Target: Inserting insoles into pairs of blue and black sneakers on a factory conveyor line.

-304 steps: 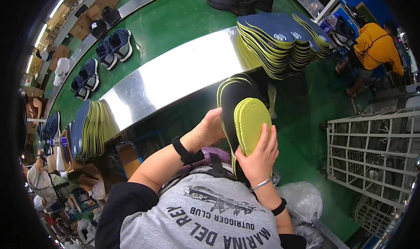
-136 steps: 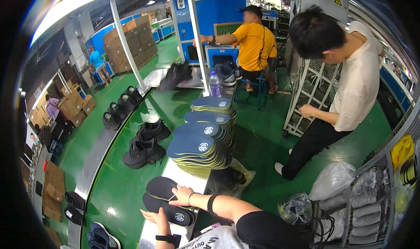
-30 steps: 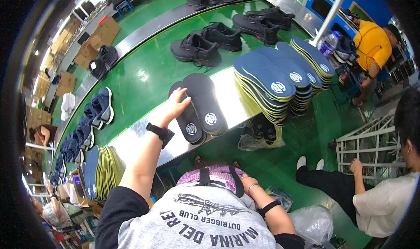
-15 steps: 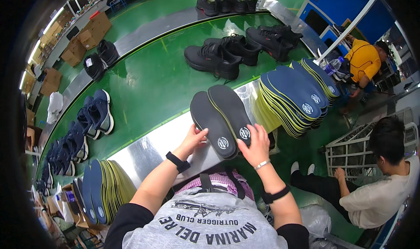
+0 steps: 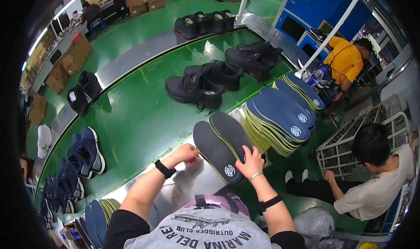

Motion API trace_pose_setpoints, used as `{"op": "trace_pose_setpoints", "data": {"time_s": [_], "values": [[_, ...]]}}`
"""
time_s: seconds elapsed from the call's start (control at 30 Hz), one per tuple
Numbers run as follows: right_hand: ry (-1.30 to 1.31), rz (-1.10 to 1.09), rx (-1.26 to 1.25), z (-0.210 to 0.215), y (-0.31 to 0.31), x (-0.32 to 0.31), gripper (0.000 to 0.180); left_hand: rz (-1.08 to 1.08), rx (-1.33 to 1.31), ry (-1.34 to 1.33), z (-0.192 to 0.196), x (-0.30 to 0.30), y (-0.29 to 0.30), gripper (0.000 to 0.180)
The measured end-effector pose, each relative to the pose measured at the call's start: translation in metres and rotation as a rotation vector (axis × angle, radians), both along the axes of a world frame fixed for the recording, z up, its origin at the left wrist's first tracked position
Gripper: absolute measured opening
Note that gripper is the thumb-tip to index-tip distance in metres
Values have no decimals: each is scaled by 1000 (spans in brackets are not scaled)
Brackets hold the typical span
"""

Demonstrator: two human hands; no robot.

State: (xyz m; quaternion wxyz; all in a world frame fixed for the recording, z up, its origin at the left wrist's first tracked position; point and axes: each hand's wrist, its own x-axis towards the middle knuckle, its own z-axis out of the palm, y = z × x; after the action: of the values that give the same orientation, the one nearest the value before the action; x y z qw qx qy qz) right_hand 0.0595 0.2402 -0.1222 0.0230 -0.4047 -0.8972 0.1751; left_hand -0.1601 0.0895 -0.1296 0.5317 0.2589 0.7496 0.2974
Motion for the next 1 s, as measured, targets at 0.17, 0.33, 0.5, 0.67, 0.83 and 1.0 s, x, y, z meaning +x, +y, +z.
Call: {"op": "trace_pose_setpoints", "data": {"time_s": [0.17, 0.33, 0.5, 0.67, 0.83, 1.0], "values": [[56, -4, 4, -5, -1, 3, 62, 74, 368, 777, 46, -63, 54, 29], [16, 14, -4, 2, 0, -4, 61, 3, 364, 1016, 35, -96, 147, 61], [44, 30, -4, -1, 6, -3, 59, -182, -65, 698, 25, -111, 248, 96], [51, 34, 28, 6, 5, 3, 59, -50, -33, 868, 8, -126, 276, 55], [37, 14, -50, -4, 3, 10, 61, 87, 25, 923, -2, -139, 237, 27], [39, -4, -87, 1, 0, 6, 62, 248, 319, 522, 37, -202, 131, 12]]}}
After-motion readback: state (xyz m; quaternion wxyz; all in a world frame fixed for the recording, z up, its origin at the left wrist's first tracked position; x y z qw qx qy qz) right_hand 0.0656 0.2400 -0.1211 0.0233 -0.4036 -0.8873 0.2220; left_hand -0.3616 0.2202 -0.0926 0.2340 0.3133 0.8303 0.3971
